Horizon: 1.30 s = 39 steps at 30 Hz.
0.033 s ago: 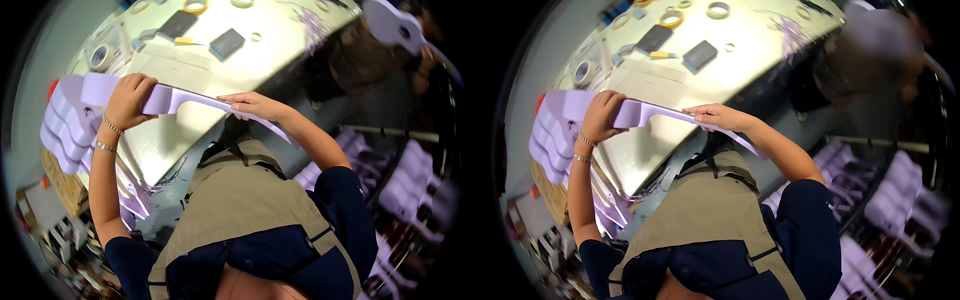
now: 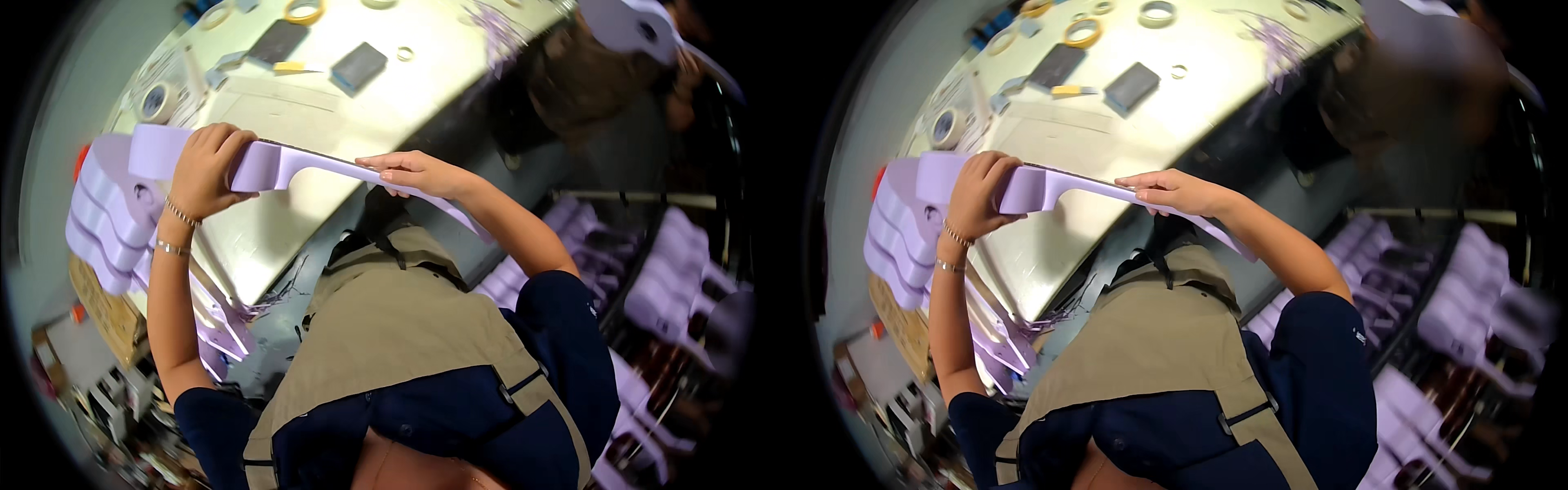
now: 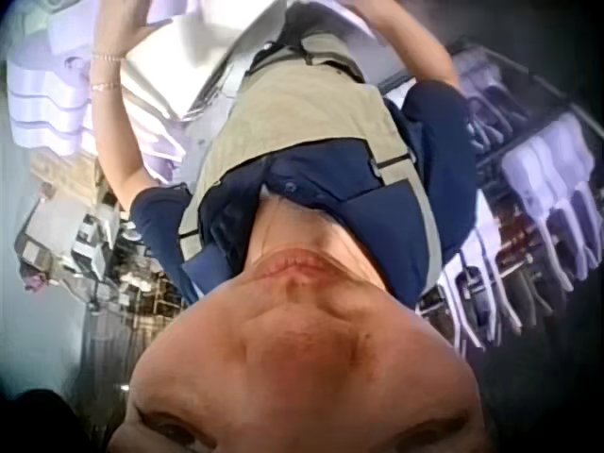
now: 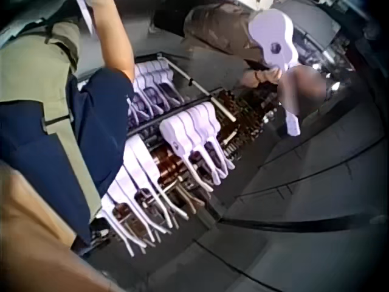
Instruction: The person sands the edges of a light purple ukulele with a sanding block, then applies masking tape to the neck and headstock. The person repeats this process on multiple ukuleles, placing each finished unit on a nearby rack.
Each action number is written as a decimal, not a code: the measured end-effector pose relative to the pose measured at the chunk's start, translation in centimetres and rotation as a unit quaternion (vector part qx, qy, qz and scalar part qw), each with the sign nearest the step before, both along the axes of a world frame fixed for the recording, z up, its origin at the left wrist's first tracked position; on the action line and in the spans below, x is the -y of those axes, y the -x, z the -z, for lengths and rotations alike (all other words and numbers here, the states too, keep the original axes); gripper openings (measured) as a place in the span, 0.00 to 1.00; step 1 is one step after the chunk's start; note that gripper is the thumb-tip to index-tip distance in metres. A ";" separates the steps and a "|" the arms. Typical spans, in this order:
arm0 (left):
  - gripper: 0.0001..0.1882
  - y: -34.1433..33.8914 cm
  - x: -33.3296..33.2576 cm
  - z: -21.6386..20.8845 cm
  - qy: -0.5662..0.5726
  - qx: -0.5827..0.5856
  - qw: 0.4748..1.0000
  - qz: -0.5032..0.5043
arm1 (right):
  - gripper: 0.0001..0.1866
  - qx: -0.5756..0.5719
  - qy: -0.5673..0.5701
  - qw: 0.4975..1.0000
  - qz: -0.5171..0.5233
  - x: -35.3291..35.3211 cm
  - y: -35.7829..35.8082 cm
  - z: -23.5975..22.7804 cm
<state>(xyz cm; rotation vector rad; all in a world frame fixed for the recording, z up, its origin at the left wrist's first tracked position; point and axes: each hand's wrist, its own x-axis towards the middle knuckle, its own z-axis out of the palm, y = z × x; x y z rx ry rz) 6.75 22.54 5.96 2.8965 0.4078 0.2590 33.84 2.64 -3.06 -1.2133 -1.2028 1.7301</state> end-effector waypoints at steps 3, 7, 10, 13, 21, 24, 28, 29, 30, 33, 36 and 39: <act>0.35 -2.6 3.1 -2.2 -0.028 0.047 0.995 0.077 | 0.24 0.012 -0.009 0.995 0.096 6.5 0.3 -2.9; 0.33 -5.8 7.6 -4.1 -0.069 0.100 0.980 0.159 | 0.30 0.042 -0.092 0.968 0.228 15.0 2.2 -4.6; 0.32 -8.8 10.5 -4.5 -0.085 0.143 0.958 0.235 | 0.30 0.008 -0.048 0.942 0.331 20.7 3.7 -5.3; 0.30 -11.9 13.9 -4.7 -0.086 0.168 0.932 0.309 | 0.29 -0.009 -0.002 0.920 0.392 26.3 5.8 -6.4; 0.29 -19.5 23.4 -3.0 -0.027 0.144 0.857 0.494 | 0.28 -0.082 -0.006 0.831 0.550 37.6 13.3 -5.9; 0.30 -21.8 27.0 -1.4 0.037 0.138 0.824 0.548 | 0.27 -0.127 -0.040 0.791 0.597 40.9 16.1 -6.3; 0.30 -23.2 30.6 0.5 0.066 0.134 0.792 0.592 | 0.31 -0.114 -0.053 0.763 0.634 42.8 18.6 -6.3; 0.31 -23.8 31.1 1.4 0.081 0.127 0.784 0.602 | 0.33 -0.110 -0.047 0.767 0.630 43.4 19.1 -5.7; 0.31 -24.2 31.7 1.9 0.094 0.106 0.779 0.611 | 0.34 -0.124 -0.050 0.755 0.642 43.3 19.8 -6.3; 0.33 -24.8 32.4 3.3 0.111 0.091 0.768 0.625 | 0.33 -0.113 -0.019 0.733 0.670 42.9 20.8 -7.4; 0.35 -25.5 32.8 4.5 0.164 0.082 0.758 0.626 | 0.27 -0.153 -0.053 0.690 0.705 43.5 21.4 -8.1; 0.36 -25.9 33.0 6.2 0.243 0.080 0.755 0.603 | 0.28 -0.042 -0.137 0.645 0.750 45.7 22.0 -2.8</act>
